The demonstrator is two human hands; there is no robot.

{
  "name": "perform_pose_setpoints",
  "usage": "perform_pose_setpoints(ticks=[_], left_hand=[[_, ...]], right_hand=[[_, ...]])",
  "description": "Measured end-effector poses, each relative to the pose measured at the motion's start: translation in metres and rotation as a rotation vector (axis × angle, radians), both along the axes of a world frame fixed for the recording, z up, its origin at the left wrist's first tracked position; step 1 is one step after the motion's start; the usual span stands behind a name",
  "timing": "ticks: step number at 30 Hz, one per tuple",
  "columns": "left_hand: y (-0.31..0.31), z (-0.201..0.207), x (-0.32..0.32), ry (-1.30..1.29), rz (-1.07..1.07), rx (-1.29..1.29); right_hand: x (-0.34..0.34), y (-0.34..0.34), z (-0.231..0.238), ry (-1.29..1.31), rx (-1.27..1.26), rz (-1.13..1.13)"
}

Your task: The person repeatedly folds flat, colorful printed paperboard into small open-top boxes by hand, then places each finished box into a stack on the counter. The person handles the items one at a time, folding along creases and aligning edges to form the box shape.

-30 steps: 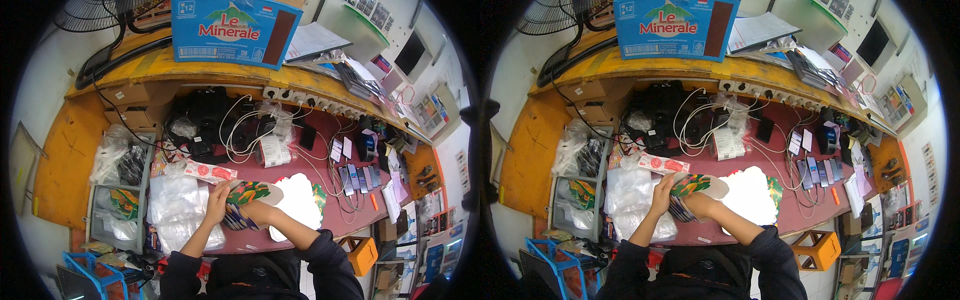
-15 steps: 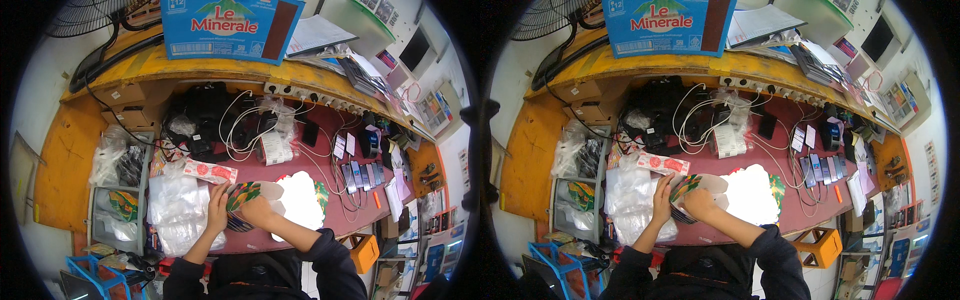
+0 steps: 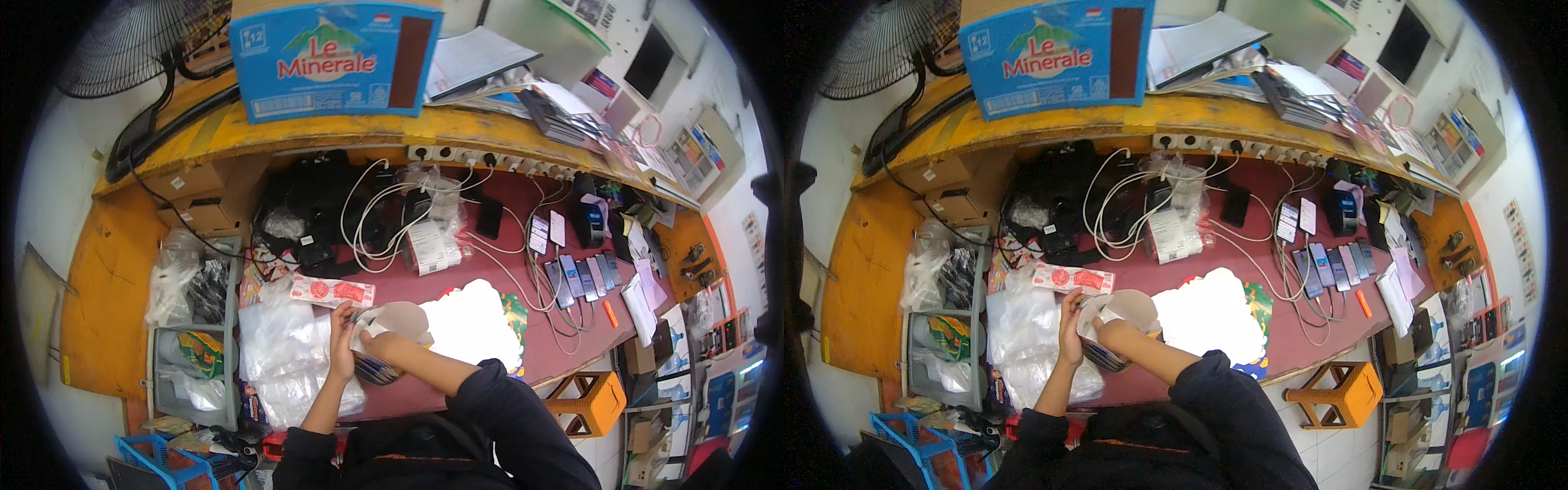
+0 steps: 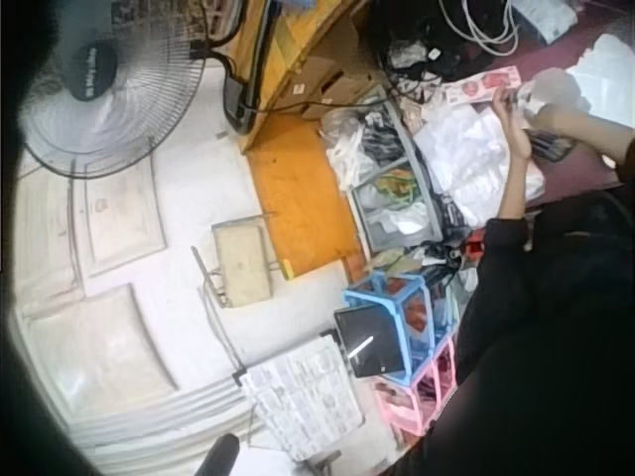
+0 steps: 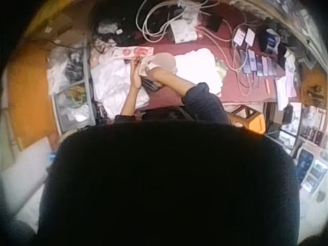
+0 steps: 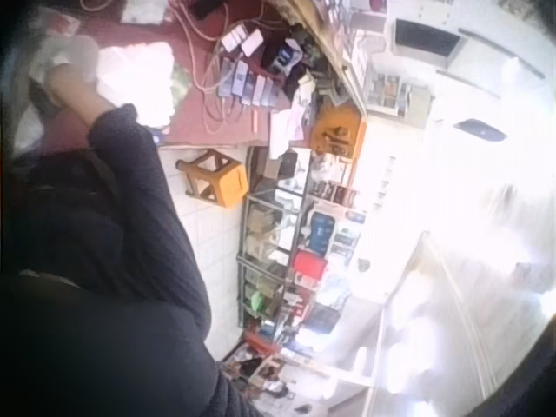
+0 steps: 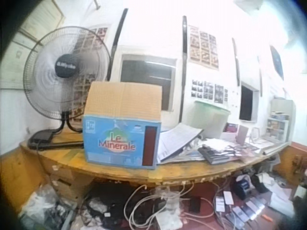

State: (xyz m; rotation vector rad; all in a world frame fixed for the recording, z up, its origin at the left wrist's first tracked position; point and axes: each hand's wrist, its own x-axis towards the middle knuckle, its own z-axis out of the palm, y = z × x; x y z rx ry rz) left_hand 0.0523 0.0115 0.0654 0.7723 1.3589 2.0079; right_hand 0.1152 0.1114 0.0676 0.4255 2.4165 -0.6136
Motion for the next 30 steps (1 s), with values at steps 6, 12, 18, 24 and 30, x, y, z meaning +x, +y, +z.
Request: perform_pose_setpoints(ticks=[6,12,18,24,30], left_hand=[[-0.002,0.029,0.01,0.224,0.272,-0.247],[0.001,0.03,0.125,1.196,0.029,0.198],[0.09,-0.078,0.229,1.406,-0.391,-0.643],[0.095,-0.106,0.212,1.357,-0.765,-0.725],[0.098,-0.003,0.171,1.024,-0.525,-0.427]], right_hand=[[0.029,0.021,0.079,0.15,0.038,0.164],[0.157,0.079,0.138,1.021,-0.252,-0.398],[0.292,0.08,0.066,0.743,-0.134,-0.933],[0.369,0.05,0.015,0.868,-0.33,-1.322],[0.319,0.038,0.033,1.077,0.065,-1.219]])
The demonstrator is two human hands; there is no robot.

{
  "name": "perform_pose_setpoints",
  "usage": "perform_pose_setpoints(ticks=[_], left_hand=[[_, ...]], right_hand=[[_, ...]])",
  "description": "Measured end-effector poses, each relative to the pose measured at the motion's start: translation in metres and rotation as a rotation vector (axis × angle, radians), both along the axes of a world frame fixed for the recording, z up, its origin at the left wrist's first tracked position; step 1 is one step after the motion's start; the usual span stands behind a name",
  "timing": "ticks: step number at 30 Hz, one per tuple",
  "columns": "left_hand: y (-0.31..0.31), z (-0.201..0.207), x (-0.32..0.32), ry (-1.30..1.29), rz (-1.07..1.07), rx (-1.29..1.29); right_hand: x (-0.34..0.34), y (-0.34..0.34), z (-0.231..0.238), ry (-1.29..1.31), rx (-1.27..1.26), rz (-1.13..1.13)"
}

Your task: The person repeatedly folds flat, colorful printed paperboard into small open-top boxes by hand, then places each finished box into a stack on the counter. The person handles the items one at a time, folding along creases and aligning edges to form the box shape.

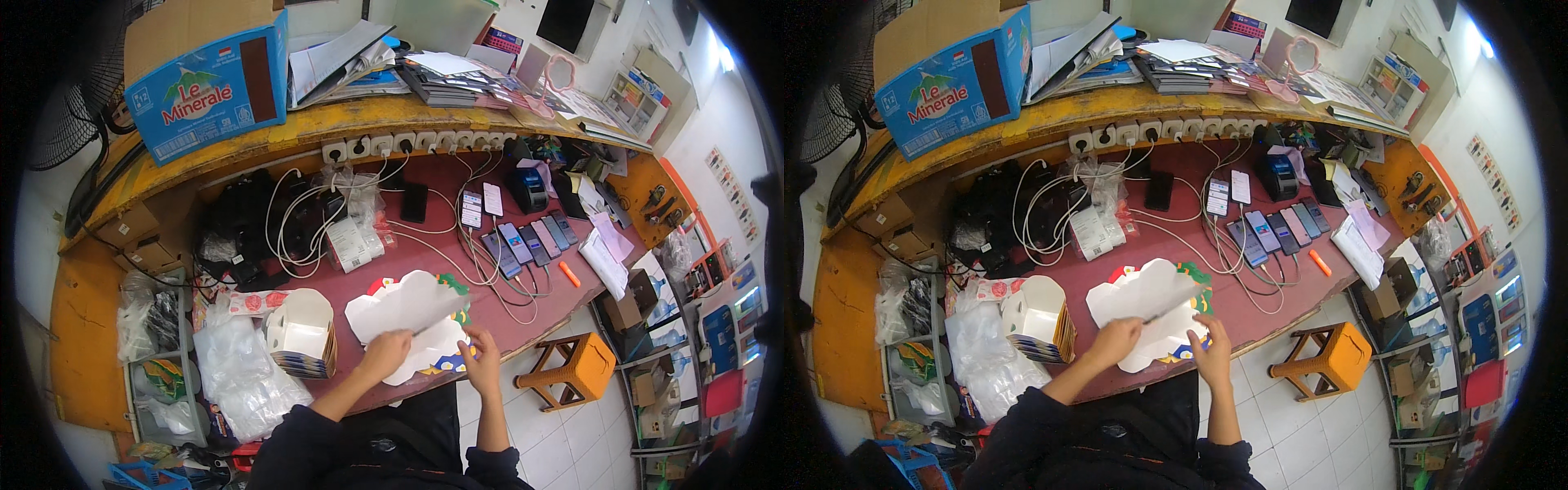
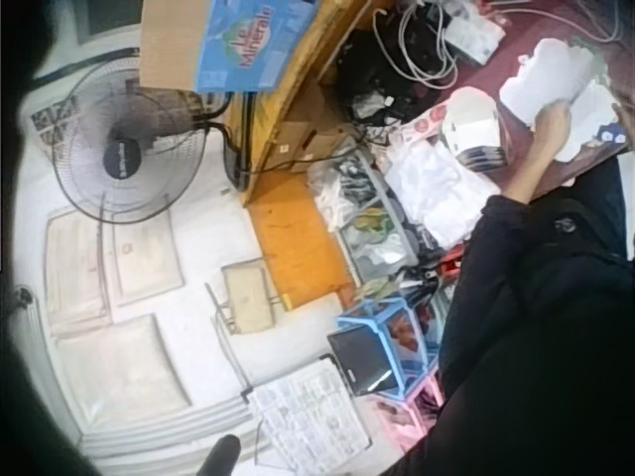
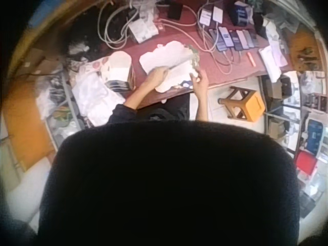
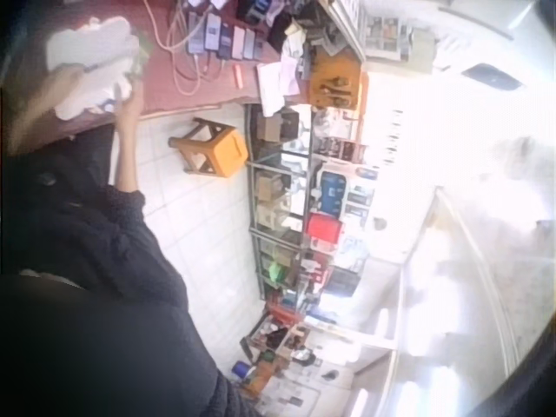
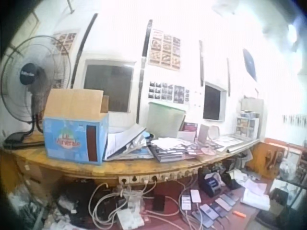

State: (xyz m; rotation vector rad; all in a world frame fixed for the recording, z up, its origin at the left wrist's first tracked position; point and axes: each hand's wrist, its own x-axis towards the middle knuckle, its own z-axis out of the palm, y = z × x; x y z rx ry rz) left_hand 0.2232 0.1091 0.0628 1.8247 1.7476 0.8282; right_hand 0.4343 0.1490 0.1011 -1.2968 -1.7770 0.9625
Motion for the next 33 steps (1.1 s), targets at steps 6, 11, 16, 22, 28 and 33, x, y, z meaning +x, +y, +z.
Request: perform_pose_setpoints(ticks=[6,11,16,22,28,33], left_hand=[[-0.024,0.103,-0.03,-0.279,-0.201,0.112],[-0.035,0.117,-0.031,-0.365,-0.149,0.097],[-0.035,0.106,-0.032,-1.842,-0.035,-0.512],[-0.047,0.116,-0.004,-1.633,0.211,-0.462],[-0.064,0.111,0.029,-1.432,0.164,-0.014],[-0.067,0.091,-0.001,-1.725,-0.168,-0.247]], right_hand=[[-0.051,-0.019,0.043,0.038,0.456,0.146],[-0.064,-0.032,0.05,0.351,0.282,0.151],[-0.048,-0.036,0.066,0.33,0.405,0.308],[-0.056,-0.049,0.078,0.343,0.352,0.01],[-0.076,-0.059,0.076,0.437,0.505,-0.25],[-0.061,-0.055,0.077,0.521,0.129,0.247]])
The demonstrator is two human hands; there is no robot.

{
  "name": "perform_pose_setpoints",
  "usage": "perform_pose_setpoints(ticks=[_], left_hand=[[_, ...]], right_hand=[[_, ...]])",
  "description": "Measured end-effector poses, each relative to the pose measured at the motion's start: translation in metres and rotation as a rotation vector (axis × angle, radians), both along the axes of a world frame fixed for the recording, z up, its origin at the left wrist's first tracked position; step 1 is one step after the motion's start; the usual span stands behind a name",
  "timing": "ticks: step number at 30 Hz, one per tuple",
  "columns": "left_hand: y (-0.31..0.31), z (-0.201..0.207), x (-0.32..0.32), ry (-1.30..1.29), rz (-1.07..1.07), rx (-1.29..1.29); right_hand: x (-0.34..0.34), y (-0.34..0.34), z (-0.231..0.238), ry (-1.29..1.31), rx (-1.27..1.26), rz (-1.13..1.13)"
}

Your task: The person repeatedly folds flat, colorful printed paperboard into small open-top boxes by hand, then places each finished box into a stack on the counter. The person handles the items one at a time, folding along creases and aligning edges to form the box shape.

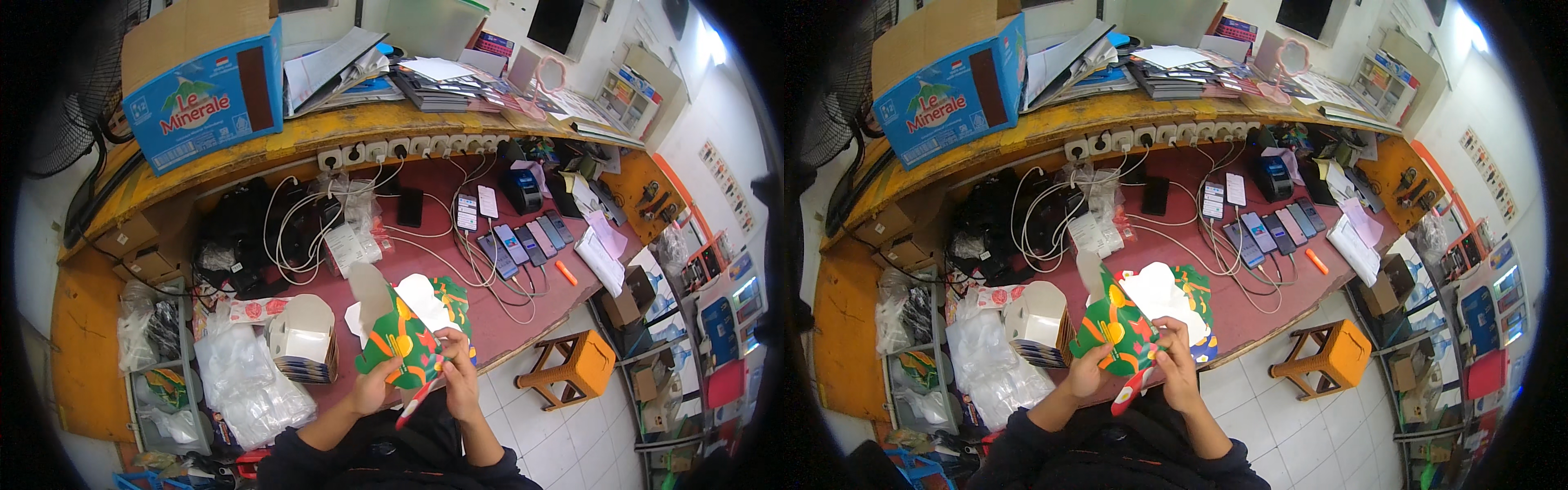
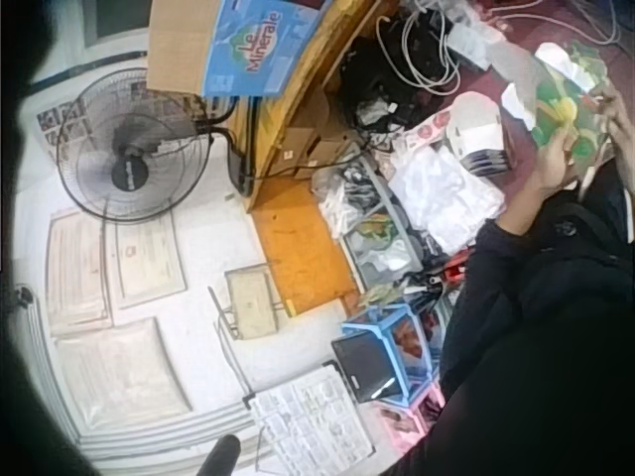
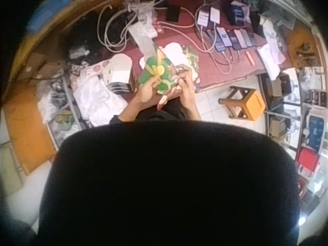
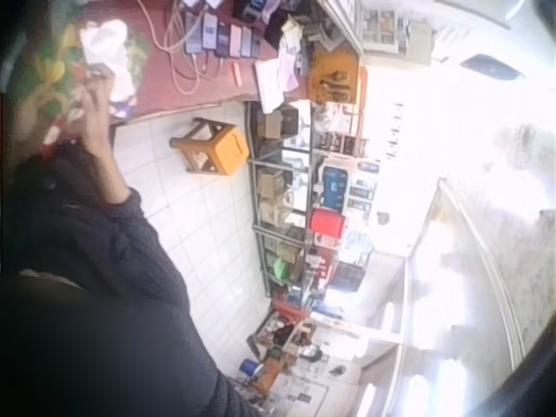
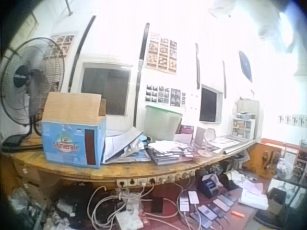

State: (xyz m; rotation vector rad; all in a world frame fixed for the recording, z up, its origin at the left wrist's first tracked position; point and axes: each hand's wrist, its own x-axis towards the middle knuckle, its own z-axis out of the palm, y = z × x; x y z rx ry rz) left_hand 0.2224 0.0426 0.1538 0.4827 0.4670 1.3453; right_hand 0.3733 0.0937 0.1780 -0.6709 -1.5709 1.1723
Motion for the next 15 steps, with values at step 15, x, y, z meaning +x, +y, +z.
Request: perform_pose_setpoints(ticks=[15], left_hand=[[-0.011,-0.021,-0.016,0.018,-0.404,-0.172]], right_hand=[[0.024,0.035,0.028,-0.232,0.056,0.099]])
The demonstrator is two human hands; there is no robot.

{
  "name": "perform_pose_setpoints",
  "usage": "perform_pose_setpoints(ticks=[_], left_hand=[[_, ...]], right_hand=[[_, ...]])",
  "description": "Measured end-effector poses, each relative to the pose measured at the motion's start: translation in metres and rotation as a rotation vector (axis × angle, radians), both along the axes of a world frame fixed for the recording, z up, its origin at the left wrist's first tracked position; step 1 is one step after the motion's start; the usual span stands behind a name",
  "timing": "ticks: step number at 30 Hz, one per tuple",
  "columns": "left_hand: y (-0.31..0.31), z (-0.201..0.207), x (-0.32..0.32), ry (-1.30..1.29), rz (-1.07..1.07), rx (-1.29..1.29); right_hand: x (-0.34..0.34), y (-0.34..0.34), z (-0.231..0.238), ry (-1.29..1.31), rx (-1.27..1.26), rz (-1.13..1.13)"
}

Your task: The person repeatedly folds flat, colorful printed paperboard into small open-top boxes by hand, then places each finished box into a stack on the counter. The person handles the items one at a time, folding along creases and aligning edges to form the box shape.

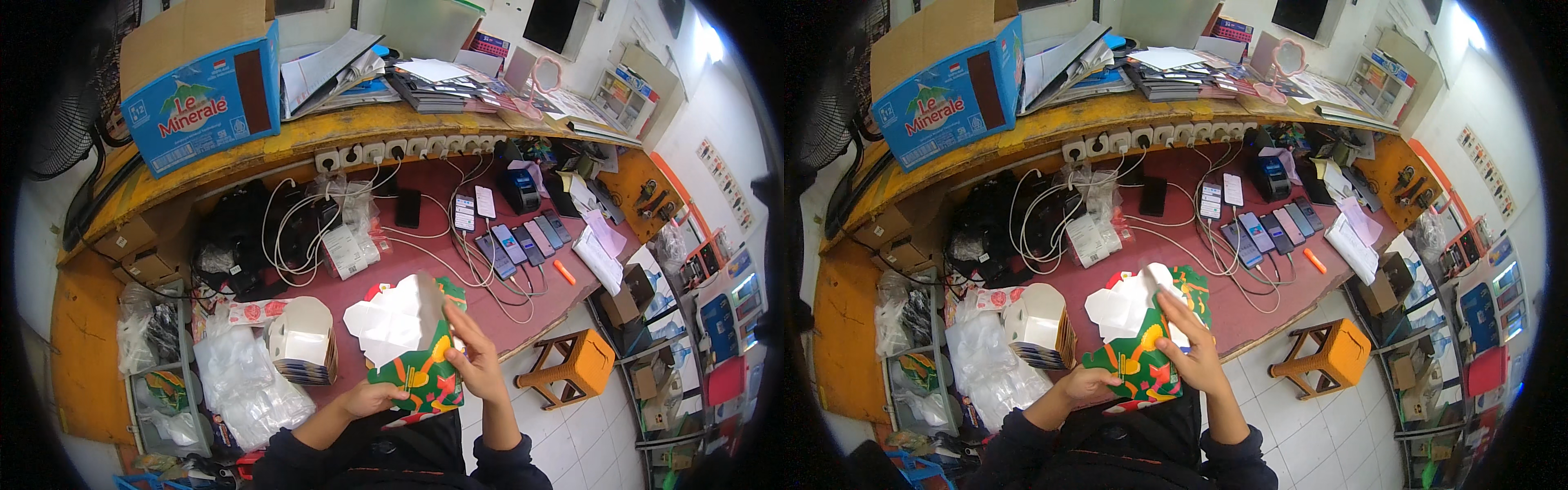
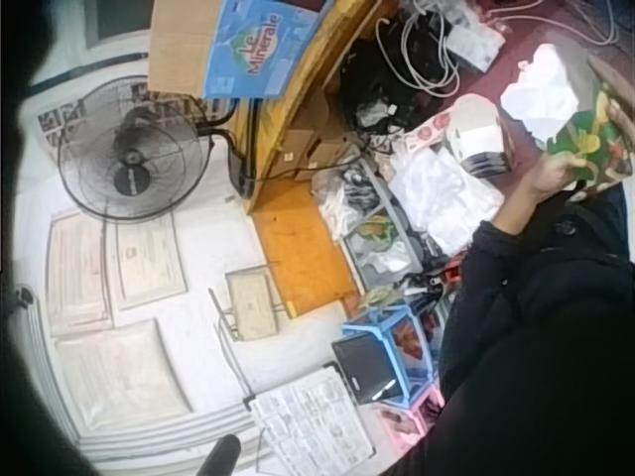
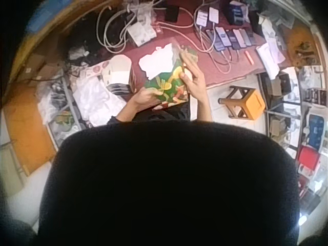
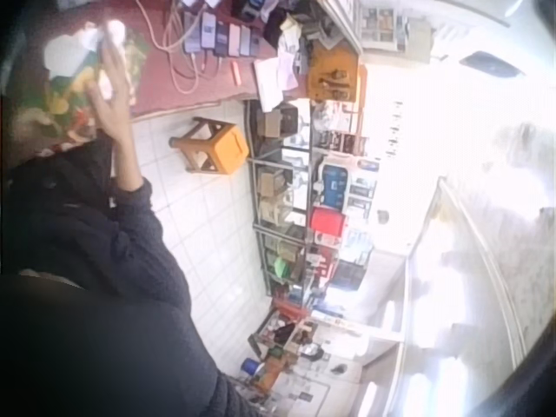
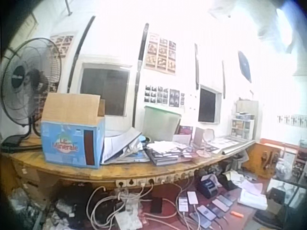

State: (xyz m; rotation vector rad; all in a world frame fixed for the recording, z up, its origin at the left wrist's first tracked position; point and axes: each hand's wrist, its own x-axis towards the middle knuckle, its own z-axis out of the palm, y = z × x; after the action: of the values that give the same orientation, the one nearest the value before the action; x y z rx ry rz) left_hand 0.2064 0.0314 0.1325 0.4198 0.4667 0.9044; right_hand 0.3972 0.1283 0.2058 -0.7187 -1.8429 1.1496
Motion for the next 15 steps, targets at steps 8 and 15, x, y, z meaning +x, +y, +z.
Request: perform_pose_setpoints(ticks=[8,15], left_hand=[[0.006,0.025,-0.005,0.042,0.216,-0.099],[0.0,0.037,0.003,0.063,0.067,-0.124]], right_hand=[[-0.004,-0.018,-0.009,0.068,0.17,-0.166],[0.023,-0.001,0.002,0.108,0.333,0.233]])
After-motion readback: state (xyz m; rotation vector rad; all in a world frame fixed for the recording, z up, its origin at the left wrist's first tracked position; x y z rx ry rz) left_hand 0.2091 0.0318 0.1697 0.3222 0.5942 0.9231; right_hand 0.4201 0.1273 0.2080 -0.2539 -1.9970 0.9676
